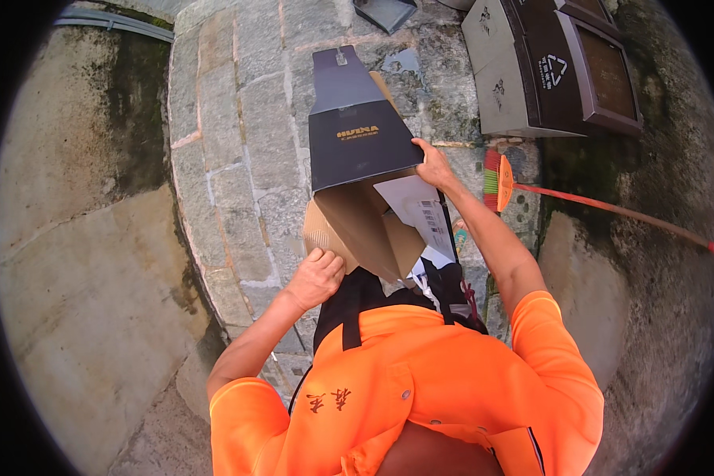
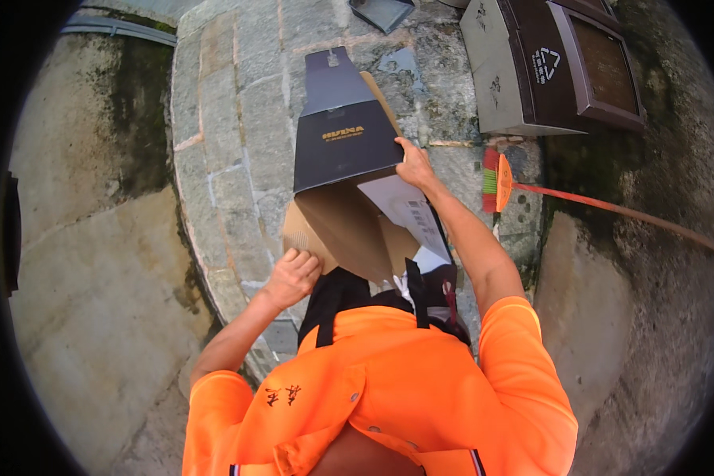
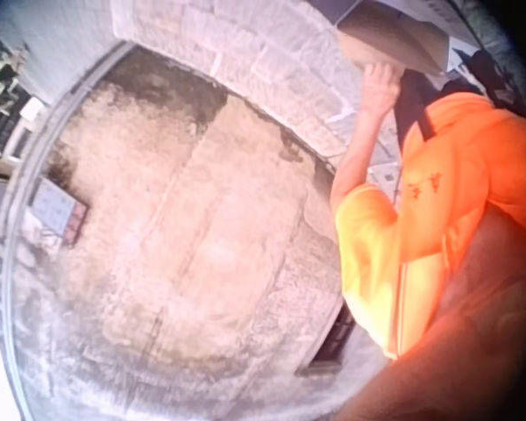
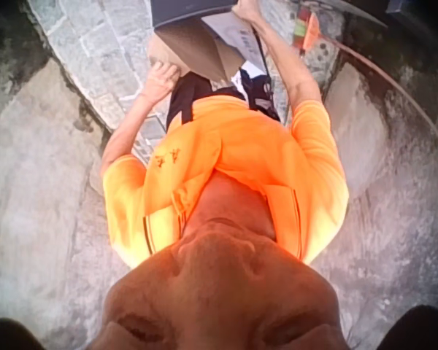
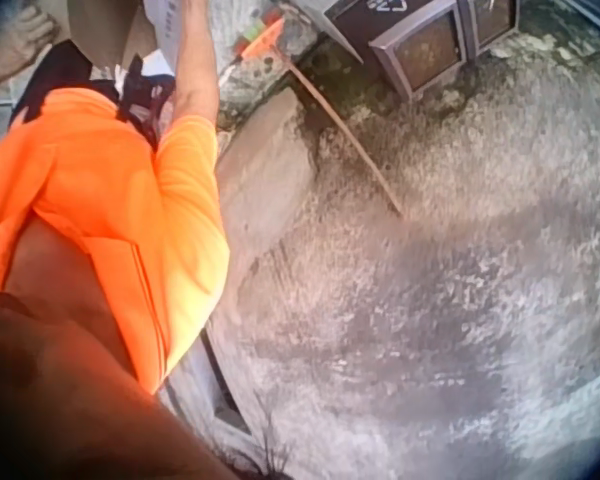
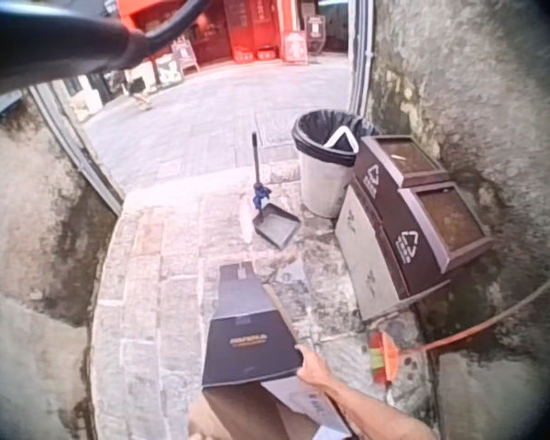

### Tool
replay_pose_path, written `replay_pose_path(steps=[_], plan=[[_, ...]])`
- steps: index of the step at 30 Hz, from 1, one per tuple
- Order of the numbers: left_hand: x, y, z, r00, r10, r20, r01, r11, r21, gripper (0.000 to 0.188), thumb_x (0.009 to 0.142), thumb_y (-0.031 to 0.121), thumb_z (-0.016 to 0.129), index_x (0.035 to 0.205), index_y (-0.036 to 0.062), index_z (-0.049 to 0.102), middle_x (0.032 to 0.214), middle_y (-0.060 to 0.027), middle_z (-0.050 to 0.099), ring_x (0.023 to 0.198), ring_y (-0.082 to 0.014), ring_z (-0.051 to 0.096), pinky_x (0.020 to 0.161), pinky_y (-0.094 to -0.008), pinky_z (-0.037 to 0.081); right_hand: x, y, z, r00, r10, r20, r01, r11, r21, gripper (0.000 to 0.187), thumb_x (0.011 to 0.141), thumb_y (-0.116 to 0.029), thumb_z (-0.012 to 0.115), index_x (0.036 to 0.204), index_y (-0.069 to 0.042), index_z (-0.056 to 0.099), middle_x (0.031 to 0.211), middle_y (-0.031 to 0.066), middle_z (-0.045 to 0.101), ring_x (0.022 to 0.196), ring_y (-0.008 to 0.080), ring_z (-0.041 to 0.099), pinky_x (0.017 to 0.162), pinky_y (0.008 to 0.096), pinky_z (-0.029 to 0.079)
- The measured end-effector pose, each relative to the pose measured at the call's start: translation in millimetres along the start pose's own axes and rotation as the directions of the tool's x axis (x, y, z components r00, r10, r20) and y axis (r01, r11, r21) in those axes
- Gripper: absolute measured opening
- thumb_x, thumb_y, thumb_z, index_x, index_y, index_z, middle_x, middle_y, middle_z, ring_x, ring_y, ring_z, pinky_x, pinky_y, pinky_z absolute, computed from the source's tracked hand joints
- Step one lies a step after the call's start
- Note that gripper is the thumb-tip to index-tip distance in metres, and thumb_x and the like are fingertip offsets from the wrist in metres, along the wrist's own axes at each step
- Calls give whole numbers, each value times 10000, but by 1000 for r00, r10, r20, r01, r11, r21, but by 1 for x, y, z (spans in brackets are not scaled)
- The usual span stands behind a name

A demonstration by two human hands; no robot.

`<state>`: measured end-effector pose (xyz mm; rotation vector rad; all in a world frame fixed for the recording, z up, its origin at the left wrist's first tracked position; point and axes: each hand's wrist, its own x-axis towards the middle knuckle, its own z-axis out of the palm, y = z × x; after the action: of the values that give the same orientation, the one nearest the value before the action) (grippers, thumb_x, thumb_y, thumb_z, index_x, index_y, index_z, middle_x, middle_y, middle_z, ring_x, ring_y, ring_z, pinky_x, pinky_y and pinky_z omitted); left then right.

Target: The person uses a small blue utility knife to cut the tape on a large cardboard box. They open the flaps, remove a white paper document from inside, and then fold the box flaps down to flatten the package.

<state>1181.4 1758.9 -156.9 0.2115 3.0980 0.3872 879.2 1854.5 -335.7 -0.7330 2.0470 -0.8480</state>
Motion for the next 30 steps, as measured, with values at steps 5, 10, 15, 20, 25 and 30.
replay_pose_path(steps=[5, 10, 15, 20, 25, 30], plan=[[24, 3, -7, 999, 34, -32, -34, 999, 9, 223, 639, 96, 589, 834, -4, 635, 730, -42, 487, 714, -177, 514, 618, -302, 388, 10, 15, -39, 947, 67, 313, -189, 907, 377, 765, 660, 136, 405, 1400, -53, 365, 1407, 138, 425, 1300, 228, 402, 957, 273, 391], [16, 5, -5, 998, 59, -11, -59, 998, 7, 241, 656, 99, 591, 867, -6, 644, 864, -68, 553, 825, -196, 553, 637, -307, 401, -11, 21, -59, 941, 133, 312, -298, 764, 573, 797, 646, 192, 369, 1403, -56, 368, 1455, 127, 357, 1321, 208, 369, 975, 255, 357], [5, -3, 13, 970, -216, 114, 234, 957, -174, 267, 644, 22, 580, 898, 23, 662, 1072, -83, 598, 980, -240, 575, 744, -359, 465, -10, 22, -38, 989, 141, -41, -137, 987, 83, 677, 677, 82, 351, 1321, -89, 475, 1248, 230, 540, 1183, 343, 505, 988, 341, 382], [23, 0, 17, 825, -458, 331, 563, 712, -420, 291, 674, -10, 520, 923, 9, 668, 1113, -120, 614, 989, -321, 599, 845, -379, 506, -15, -7, -19, 975, 158, -158, -160, 987, 1, 650, 676, 54, 384, 1299, -95, 498, 1199, 235, 570, 1117, 387, 537, 968, 408, 404], [92, 20, 42, 716, -577, 393, 657, 366, -660, 272, 725, 24, 541, 971, -36, 638, 1057, -178, 623, 964, -344, 602, 848, -394, 493, -18, 7, -17, 991, 115, -68, -103, 982, 159, 591, 718, 40, 436, 1294, -76, 496, 1231, 221, 551, 1159, 386, 497, 969, 417, 400], [114, 19, 65, 811, -574, 115, 562, 710, -424, 383, 704, 47, 643, 1079, -11, 587, 1091, -153, 578, 1044, -327, 544, 894, -389, 439, -33, 18, -26, 997, 34, 67, -55, 942, 330, 704, 659, 150, 348, 1326, -37, 472, 1253, 189, 552, 1152, 252, 525, 959, 265, 384]])
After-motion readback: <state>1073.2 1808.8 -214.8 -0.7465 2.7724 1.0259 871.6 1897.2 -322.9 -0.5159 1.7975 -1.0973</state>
